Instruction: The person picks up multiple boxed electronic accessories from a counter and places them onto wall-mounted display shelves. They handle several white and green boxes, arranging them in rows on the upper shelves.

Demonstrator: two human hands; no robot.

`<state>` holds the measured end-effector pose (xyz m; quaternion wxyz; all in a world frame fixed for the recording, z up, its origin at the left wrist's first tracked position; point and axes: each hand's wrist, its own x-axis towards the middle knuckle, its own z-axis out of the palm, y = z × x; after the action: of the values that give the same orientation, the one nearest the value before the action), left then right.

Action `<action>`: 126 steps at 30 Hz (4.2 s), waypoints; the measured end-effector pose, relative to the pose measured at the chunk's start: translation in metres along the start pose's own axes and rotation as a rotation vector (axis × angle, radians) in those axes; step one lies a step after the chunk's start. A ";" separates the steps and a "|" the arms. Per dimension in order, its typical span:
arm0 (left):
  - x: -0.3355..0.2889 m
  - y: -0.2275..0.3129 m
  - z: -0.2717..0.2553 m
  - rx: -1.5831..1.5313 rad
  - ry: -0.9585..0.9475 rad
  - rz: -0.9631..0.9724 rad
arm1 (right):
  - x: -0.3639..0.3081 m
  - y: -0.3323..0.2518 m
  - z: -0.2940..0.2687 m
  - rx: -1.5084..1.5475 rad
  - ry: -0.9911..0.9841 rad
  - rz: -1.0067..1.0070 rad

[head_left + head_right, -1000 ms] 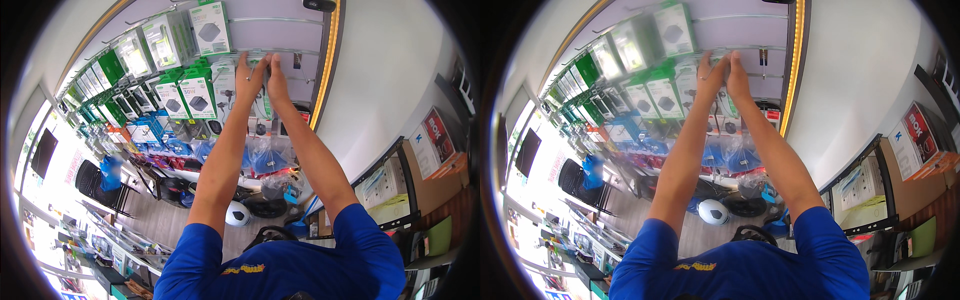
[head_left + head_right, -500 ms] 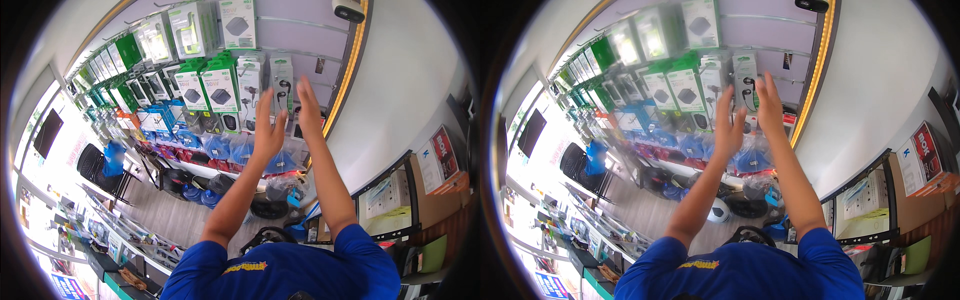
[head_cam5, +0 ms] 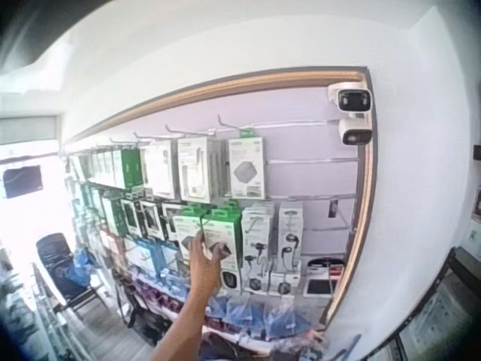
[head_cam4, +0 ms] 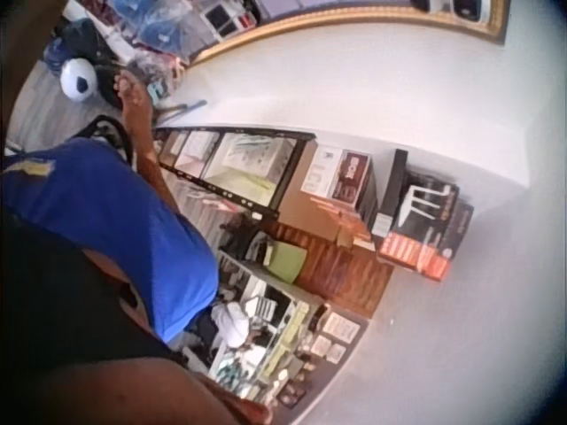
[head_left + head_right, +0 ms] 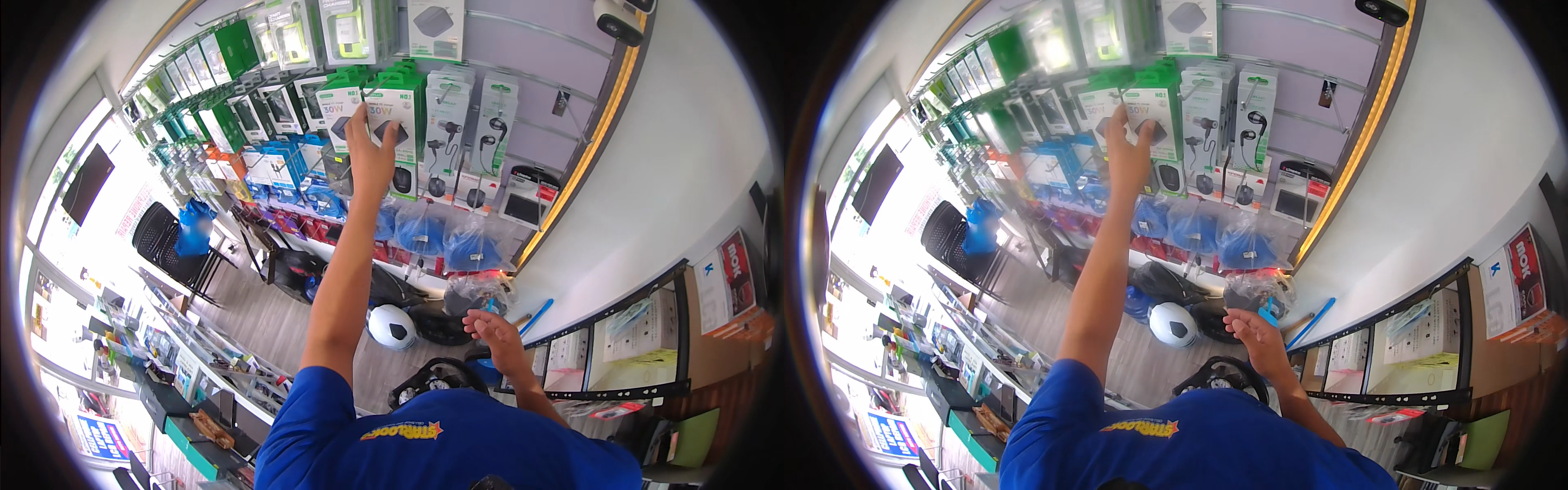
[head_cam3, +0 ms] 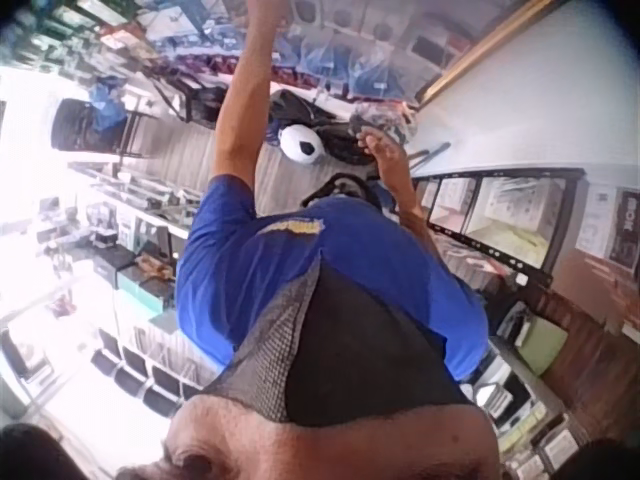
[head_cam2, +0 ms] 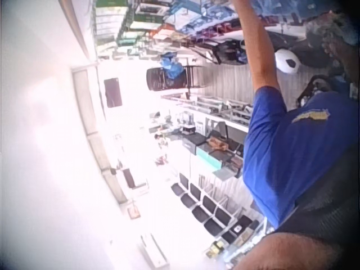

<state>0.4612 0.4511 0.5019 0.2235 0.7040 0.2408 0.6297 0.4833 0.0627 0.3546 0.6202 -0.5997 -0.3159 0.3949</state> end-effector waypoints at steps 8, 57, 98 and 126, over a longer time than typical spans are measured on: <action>0.018 -0.016 -0.008 -0.303 -0.443 -0.395 | -0.009 -0.022 -0.022 -0.085 0.098 -0.117; 0.063 -0.111 -0.033 -0.980 -0.904 -0.781 | -0.006 -0.004 0.019 0.171 -0.100 0.175; -0.262 0.044 -0.154 -0.537 -0.360 -1.079 | 0.059 0.024 0.069 0.281 -0.490 0.237; -0.279 0.044 -0.212 -0.764 0.157 -1.114 | 0.031 0.066 -0.035 1.137 -0.232 0.191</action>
<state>0.2277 0.2463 0.3343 0.7292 0.2989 0.3438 0.5106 0.5215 0.0706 0.2831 0.7675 -0.1515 -0.0650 0.6194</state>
